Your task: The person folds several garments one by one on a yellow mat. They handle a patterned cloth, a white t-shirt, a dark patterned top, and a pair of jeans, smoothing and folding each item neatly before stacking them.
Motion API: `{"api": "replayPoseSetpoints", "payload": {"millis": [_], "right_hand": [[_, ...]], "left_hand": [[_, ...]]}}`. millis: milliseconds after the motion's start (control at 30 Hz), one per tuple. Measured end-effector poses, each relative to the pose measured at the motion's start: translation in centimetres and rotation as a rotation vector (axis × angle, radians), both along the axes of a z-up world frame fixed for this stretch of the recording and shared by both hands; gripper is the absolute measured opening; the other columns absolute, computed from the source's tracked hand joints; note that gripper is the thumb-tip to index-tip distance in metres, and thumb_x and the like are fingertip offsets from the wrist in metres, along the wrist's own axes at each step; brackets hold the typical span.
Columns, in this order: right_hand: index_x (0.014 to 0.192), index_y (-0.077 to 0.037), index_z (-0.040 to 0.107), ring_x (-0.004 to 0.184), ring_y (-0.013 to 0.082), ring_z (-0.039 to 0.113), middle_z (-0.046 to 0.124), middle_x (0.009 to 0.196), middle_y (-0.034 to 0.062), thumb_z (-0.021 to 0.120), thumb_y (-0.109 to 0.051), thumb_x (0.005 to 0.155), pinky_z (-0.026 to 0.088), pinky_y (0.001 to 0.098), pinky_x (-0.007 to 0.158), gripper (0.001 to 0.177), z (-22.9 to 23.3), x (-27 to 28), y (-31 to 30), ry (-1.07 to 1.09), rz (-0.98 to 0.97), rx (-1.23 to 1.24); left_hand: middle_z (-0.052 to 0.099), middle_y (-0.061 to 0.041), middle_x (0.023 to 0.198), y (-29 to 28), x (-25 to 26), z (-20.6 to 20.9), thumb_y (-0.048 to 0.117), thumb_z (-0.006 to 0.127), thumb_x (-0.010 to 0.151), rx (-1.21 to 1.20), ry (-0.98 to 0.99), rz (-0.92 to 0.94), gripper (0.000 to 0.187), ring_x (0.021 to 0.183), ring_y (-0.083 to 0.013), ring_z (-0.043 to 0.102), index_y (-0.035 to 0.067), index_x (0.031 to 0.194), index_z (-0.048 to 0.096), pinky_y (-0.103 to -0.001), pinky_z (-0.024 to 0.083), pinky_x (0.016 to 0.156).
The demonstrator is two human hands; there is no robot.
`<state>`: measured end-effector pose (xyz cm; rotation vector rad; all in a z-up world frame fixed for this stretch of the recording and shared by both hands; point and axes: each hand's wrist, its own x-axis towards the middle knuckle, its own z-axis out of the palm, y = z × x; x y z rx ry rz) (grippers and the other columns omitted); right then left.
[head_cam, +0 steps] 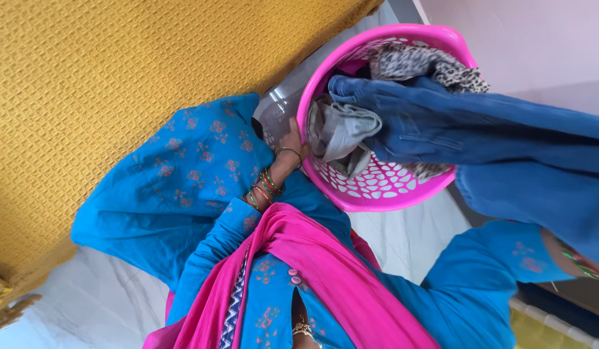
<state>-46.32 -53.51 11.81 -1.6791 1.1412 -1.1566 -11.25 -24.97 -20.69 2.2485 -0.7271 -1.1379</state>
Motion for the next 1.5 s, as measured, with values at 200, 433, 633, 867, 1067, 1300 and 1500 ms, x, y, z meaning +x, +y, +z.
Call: {"api": "replayPoseSetpoints", "payload": {"millis": [200,433,633,867,1067,1300,1500], "right_hand": [[0.115,0.004,0.072,0.096,0.0244,0.066,0.069,0.111,0.0119,0.066,0.002,0.072,0.06,0.0398,0.076,0.044,-0.3,-1.9,-0.6,0.008,-0.034,0.073],[0.115,0.001,0.072,0.1,0.0247,0.067,0.068,0.113,0.0108,0.066,0.002,0.072,0.06,0.0422,0.077,0.043,-2.0,-3.1,-0.2,0.033,-0.075,0.168],[0.115,-0.001,0.071,0.103,0.0249,0.067,0.068,0.115,0.0099,0.065,0.002,0.073,0.06,0.0442,0.077,0.042,-4.9,-3.6,0.1,0.042,-0.109,0.236],[0.114,-0.003,0.071,0.106,0.0252,0.068,0.067,0.117,0.0089,0.065,0.001,0.073,0.06,0.0466,0.078,0.042,-9.8,-5.2,0.2,0.03,-0.123,0.334],[0.114,-0.006,0.071,0.109,0.0254,0.068,0.067,0.119,0.008,0.065,0.001,0.074,0.06,0.0486,0.079,0.041,-11.8,-1.8,0.7,-0.023,-0.012,0.463],[0.124,-0.007,0.07,0.097,0.0253,0.068,0.072,0.119,0.0108,0.082,-0.004,0.068,0.056,0.0354,0.082,0.057,-20.1,15.5,8.4,0.752,1.082,0.26],[0.124,0.002,0.068,0.11,0.0475,0.06,0.066,0.116,0.0252,0.089,-0.013,0.056,0.044,0.0657,0.093,0.072,-26.5,18.4,12.4,0.807,1.126,-0.307]], "left_hand": [[0.069,-0.029,0.115,-0.2,0.1,0.4,0.029,0.074,0.085,-0.019,0.036,0.005,0.106,0.107,-0.048,0.067,0.008,0.159,0.002,-0.057,0.053,0.094],[0.064,-0.031,0.121,0.1,0.1,2.6,0.02,0.077,0.078,-0.047,0.024,-0.002,0.104,0.112,-0.0492,0.063,0.009,0.154,0.007,-0.058,0.05,0.095],[0.065,-0.033,0.12,0.5,0.0,4.4,0.018,0.073,0.081,-0.108,0.065,-0.003,0.095,0.111,-0.0521,0.063,0.009,0.153,0.012,-0.058,0.05,0.097],[0.065,-0.033,0.121,0.6,-0.1,5.3,0.023,0.072,0.086,-0.126,0.057,0.002,0.089,0.111,-0.0534,0.063,0.012,0.152,0.013,-0.062,0.049,0.095],[0.065,-0.031,0.122,0.8,0.1,5.9,0.025,0.071,0.088,-0.122,0.07,0.008,0.085,0.111,-0.0525,0.063,0.015,0.151,0.015,-0.064,0.048,0.093],[0.066,-0.032,0.118,0.9,0.1,4.6,0.026,0.072,0.086,-0.106,0.039,-0.02,0.089,0.108,-0.0517,0.065,0.012,0.151,0.014,-0.062,0.049,0.092],[0.07,-0.032,0.111,1.0,0.2,1.8,0.025,0.073,0.085,-0.133,0.001,0.046,0.082,0.102,-0.0508,0.067,0.007,0.145,0.02,-0.059,0.052,0.09]]}}
